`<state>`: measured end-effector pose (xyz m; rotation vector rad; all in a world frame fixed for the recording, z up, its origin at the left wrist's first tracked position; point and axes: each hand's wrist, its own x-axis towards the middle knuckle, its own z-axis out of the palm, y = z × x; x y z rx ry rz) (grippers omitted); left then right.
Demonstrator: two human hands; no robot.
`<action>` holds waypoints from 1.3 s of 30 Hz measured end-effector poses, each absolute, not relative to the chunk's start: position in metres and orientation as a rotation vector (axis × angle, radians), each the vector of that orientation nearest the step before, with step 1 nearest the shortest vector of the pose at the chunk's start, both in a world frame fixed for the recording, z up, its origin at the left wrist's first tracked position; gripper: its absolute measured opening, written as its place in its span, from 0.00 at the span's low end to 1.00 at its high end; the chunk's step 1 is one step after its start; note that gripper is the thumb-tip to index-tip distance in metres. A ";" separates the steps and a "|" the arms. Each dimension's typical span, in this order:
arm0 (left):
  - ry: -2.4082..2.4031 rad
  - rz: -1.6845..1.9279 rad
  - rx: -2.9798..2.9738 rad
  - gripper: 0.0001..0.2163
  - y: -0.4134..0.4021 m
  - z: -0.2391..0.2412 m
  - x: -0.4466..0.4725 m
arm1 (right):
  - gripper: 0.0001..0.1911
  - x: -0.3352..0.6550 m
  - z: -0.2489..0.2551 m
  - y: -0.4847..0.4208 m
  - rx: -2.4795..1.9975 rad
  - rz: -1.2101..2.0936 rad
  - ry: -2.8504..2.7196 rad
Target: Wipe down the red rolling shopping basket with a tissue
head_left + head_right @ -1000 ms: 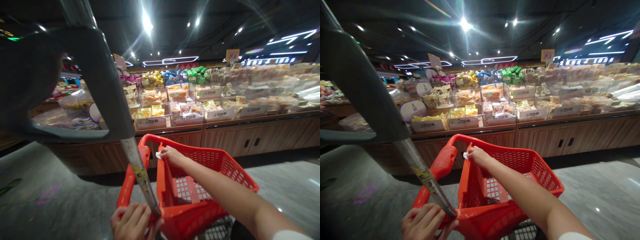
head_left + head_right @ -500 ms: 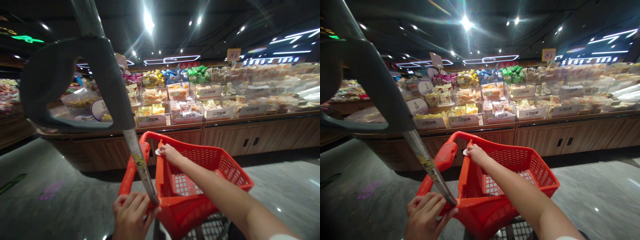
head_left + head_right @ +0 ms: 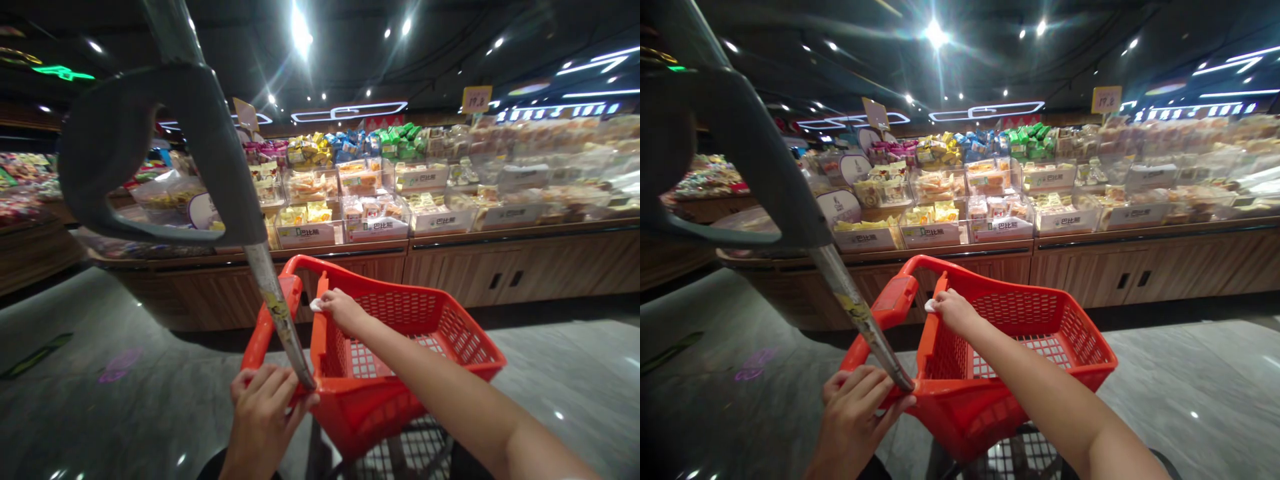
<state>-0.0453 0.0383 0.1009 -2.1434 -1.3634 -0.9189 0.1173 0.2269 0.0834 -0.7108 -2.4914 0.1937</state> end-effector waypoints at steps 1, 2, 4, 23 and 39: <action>-1.363 -0.922 -2.150 0.05 0.039 0.101 -0.045 | 0.13 0.118 0.083 0.222 -0.698 0.195 -2.497; -1.362 -0.920 -2.155 0.05 0.039 0.102 -0.046 | 0.12 0.120 0.083 0.214 -0.671 0.200 -2.513; -1.371 -0.896 -2.156 0.04 0.039 0.102 -0.047 | 0.13 0.127 0.083 0.194 -0.575 0.211 -2.559; -1.360 -0.785 -2.148 0.05 0.043 0.099 -0.054 | 0.16 0.135 0.084 0.155 -0.484 0.120 -2.576; -1.383 -0.822 -2.135 0.03 0.042 0.100 -0.055 | 0.21 0.155 0.073 0.111 -0.551 0.682 -2.056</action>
